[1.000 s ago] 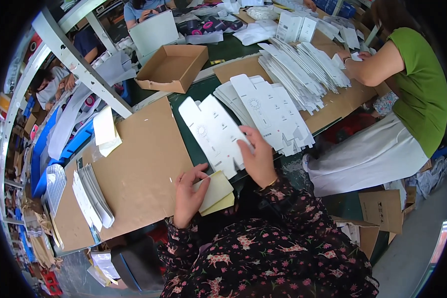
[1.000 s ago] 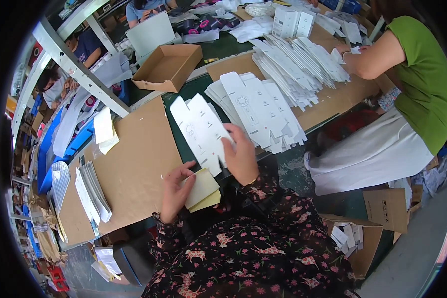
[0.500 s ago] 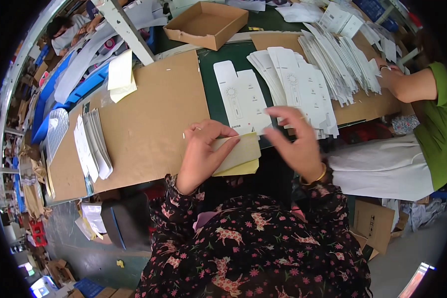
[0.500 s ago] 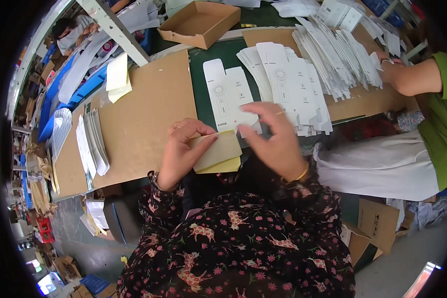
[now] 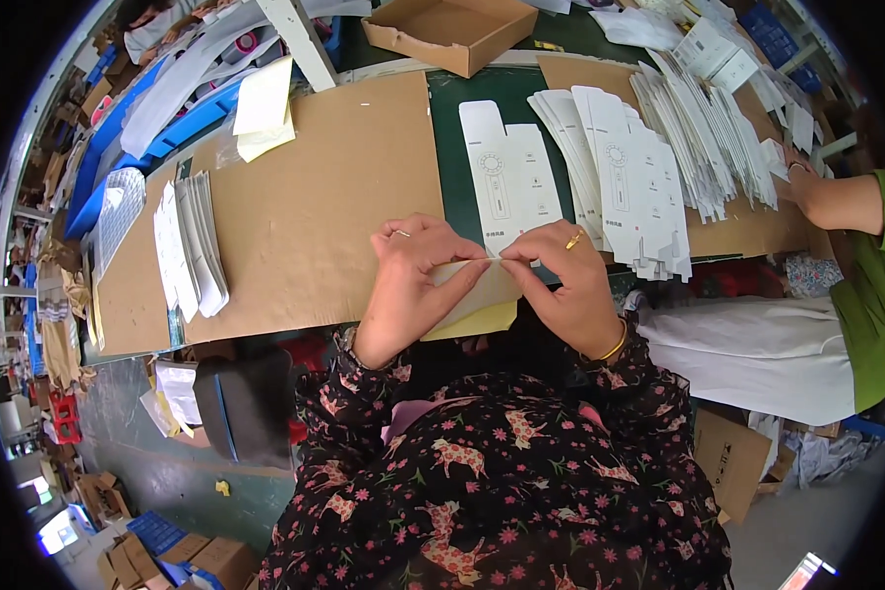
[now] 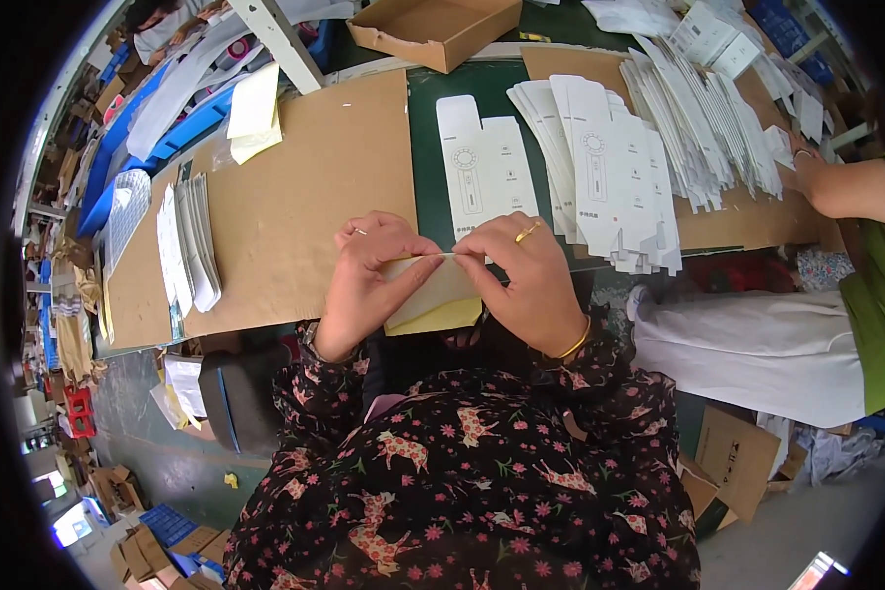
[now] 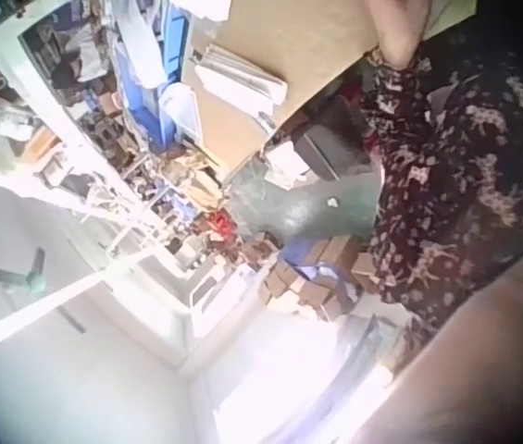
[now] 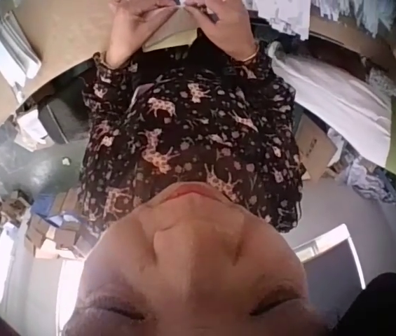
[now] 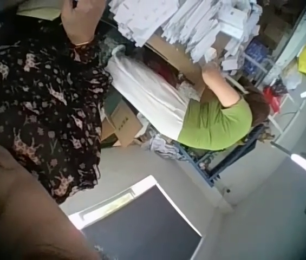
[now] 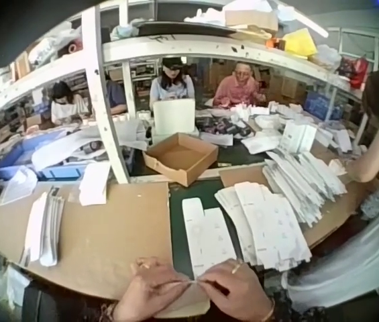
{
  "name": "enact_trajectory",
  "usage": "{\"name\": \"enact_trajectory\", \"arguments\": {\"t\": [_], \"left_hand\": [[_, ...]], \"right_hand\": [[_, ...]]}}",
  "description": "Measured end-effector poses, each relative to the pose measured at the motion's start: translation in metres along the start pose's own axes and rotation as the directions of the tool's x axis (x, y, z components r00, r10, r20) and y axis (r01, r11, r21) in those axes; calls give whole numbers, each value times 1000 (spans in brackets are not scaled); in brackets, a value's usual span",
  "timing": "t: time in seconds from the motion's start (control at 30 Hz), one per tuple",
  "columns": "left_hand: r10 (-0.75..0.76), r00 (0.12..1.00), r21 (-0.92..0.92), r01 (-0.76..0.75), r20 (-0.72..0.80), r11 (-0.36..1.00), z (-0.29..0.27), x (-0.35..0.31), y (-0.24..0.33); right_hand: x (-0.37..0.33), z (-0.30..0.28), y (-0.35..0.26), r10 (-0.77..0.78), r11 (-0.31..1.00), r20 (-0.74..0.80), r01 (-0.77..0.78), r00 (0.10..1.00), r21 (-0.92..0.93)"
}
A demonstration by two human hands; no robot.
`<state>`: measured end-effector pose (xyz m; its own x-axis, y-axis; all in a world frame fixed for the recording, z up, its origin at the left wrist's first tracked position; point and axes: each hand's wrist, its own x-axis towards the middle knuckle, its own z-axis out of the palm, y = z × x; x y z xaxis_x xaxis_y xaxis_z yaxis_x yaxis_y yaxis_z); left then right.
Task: The person peels a sticker from a sheet and presses it onto a cardboard box before setting it onto a stack. This process is repeated with several more boxes from a pile on the table.
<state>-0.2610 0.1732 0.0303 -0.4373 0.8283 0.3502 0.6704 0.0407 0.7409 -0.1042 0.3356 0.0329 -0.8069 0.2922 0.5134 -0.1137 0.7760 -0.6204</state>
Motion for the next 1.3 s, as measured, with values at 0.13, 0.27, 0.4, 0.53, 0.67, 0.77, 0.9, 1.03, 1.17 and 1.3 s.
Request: {"name": "enact_trajectory", "arguments": {"t": [0.13,0.27,0.4,0.53,0.67,0.77,0.9,1.03,1.17,1.3], "left_hand": [[5,1000,18,-5,-3,1000,2,1,-2],[-20,1000,3,20,5,1000,4,1,-7],[-47,999,-19,47,0,999,8,1,-13],[-85,996,-31,85,19,996,11,3,-19],[-68,997,2,68,39,998,23,7,-29],[85,996,95,-86,10,992,42,4,-41],[20,984,183,-53,177,982,57,1,-47],[42,990,197,-68,134,978,62,-1,-44],[5,988,200,-36,154,979,61,-1,-46],[41,987,228,-76,156,971,60,-4,-49]], "right_hand": [[4,-1,-1,-63,993,9,64,998,-97],[8,0,-2,-126,978,30,129,992,-163],[9,4,2,-204,948,64,213,977,-236],[13,4,3,-112,981,79,123,991,-151],[20,6,18,77,997,0,-77,997,26],[44,17,46,193,973,-26,-188,981,137],[87,42,95,216,976,-11,-216,976,-3],[121,74,158,291,949,-39,-293,956,-118],[136,88,196,468,882,106,-457,877,-114],[145,94,200,546,837,156,-528,823,-143]]}}
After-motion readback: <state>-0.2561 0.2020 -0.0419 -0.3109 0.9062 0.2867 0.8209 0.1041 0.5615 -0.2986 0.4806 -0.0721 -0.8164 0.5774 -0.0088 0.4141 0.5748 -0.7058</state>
